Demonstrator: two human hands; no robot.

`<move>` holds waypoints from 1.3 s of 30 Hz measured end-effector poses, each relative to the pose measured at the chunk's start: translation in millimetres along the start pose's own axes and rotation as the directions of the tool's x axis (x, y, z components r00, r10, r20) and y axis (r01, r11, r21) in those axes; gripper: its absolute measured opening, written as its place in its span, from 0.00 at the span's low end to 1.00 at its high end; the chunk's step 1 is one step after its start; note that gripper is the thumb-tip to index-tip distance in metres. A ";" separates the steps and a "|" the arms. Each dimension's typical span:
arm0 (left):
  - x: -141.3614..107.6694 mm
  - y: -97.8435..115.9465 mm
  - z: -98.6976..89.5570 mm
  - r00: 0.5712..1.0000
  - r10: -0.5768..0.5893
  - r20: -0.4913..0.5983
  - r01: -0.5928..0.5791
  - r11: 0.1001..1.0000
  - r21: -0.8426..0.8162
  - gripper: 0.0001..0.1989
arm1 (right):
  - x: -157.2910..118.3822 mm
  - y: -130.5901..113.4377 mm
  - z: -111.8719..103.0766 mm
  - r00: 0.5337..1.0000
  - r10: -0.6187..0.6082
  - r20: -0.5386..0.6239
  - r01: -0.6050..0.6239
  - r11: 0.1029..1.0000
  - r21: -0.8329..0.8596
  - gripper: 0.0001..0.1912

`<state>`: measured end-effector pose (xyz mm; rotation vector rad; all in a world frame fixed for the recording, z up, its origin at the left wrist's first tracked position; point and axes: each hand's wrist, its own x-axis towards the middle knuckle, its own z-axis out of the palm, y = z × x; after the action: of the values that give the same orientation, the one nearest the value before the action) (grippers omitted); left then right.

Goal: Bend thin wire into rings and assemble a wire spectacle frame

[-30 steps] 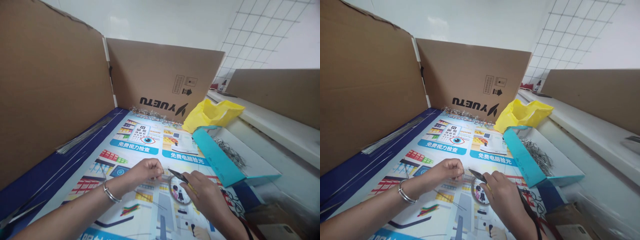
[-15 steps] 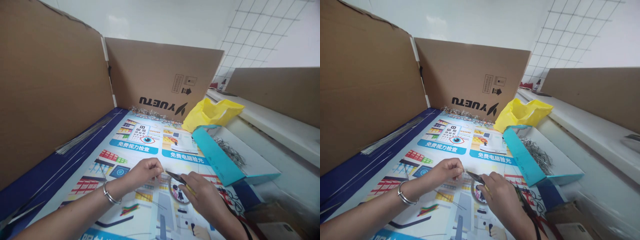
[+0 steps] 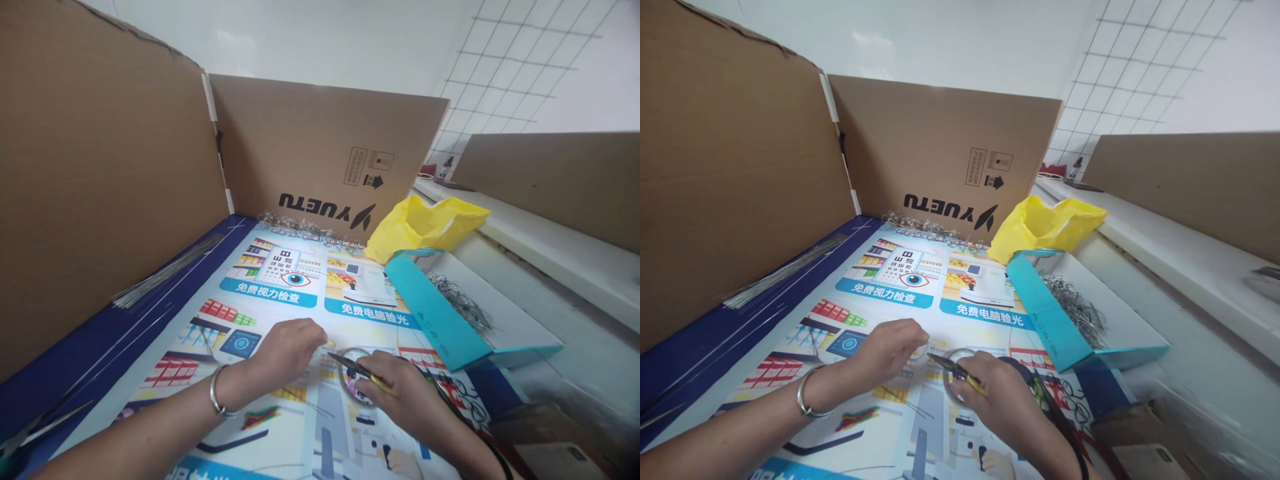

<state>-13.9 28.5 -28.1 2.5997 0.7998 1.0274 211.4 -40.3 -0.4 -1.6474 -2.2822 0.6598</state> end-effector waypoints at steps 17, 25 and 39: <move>-5.5 -0.6 -3.0 0.976 0.199 0.086 -0.217 0.895 0.390 0.14 | 3.7 5.2 -0.8 0.993 -0.101 0.063 0.084 0.968 0.236 0.11; -5.0 -3.2 -4.0 0.959 0.264 0.100 -0.281 0.863 0.420 0.12 | 5.5 13.3 -0.7 0.985 -0.145 0.095 0.103 0.930 0.352 0.15; -6.7 -3.8 -2.1 0.965 0.261 -0.007 -0.236 0.886 0.398 0.14 | 4.7 9.8 -2.5 0.987 -0.120 0.107 0.072 0.923 0.377 0.19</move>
<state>-21.0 27.9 -31.9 3.0962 0.7682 1.1145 219.1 -32.7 -3.4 -1.3396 -2.1331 1.1241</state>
